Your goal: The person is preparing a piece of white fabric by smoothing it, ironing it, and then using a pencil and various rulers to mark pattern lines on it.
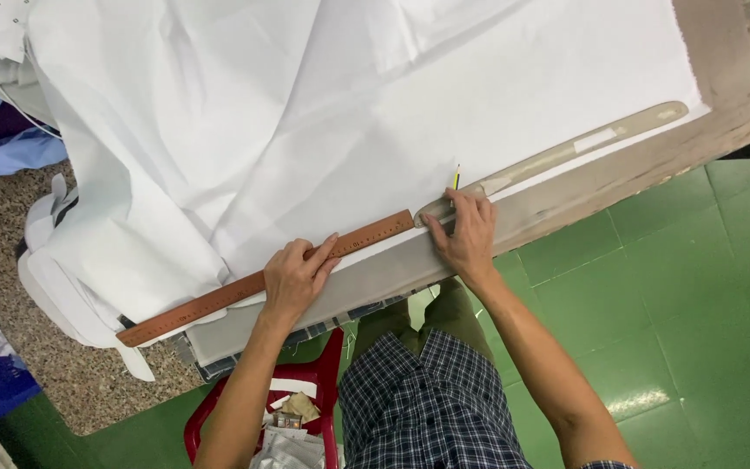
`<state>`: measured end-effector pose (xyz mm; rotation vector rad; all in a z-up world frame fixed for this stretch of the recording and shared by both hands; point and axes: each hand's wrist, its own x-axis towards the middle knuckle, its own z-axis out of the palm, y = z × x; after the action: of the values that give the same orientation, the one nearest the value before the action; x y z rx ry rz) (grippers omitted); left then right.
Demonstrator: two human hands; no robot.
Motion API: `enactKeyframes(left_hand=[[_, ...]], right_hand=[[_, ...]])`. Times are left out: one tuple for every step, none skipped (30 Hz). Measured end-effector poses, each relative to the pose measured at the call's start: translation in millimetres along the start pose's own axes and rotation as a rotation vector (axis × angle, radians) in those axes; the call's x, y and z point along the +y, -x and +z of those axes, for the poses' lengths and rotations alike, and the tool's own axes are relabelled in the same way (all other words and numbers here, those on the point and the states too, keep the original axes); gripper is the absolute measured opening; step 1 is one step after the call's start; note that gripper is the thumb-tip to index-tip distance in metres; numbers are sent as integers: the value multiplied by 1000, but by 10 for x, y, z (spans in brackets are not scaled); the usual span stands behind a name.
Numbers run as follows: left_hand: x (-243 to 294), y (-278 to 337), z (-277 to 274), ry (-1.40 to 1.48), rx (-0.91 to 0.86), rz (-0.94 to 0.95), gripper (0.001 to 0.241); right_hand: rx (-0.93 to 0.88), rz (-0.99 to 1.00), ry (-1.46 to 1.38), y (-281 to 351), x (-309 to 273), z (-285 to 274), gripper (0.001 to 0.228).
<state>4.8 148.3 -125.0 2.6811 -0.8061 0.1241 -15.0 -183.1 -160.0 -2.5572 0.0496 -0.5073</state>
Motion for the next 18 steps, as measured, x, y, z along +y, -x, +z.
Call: enactKeyframes(left_hand=[[-1,-8,-1,1,-1,1,32],[-3,-16,-2,18,-2,2,32],[-1,-20,-3,36,-3,1,31],[-2,-18,1,37,-4,0,31],[-3,-22,10,44,-3,-2,31],[-8,-25,18,50,-1,-4,31],[-13,-8,42,52,-2,-10,31],[-19,11,65,57,-1,-7,32],[-30,24,81,60,1,-5,32],[-34,34,101,60,0,-10,32],[-40,46,120,59,8,-9,33],[-45,60,139,59,16,-8,33],[-46,59,134,59,16,-13,33],[-44,57,130,66,20,-8,32],[-42,48,129,74,24,0,32],[-42,49,130,75,25,-3,32],[-41,48,132,71,31,-5,31],[-38,45,133,66,36,-7,31]], right_hand=[[0,2,1,-6,4,-4,56],[6,-3,-29,-11,6,-8,53],[12,-8,-59,-17,8,-14,50],[11,-7,-58,159,95,61,50],[9,45,-161,324,187,138,31],[7,98,-265,489,278,217,12],[2,97,-265,488,137,119,12],[-65,111,-329,487,-6,24,20],[-132,126,-395,479,-152,-67,28],[-138,124,-397,472,-181,-76,28],[-181,109,-393,466,-211,-80,23],[-224,94,-390,460,-242,-86,19],[-228,92,-391,457,-247,-76,19],[-222,81,-362,453,-250,-68,17],[-215,71,-332,450,-250,-63,16],[-218,69,-331,480,-210,-28,16],[-222,107,-322,515,-171,3,15],[-226,144,-313,549,-130,31,14]])
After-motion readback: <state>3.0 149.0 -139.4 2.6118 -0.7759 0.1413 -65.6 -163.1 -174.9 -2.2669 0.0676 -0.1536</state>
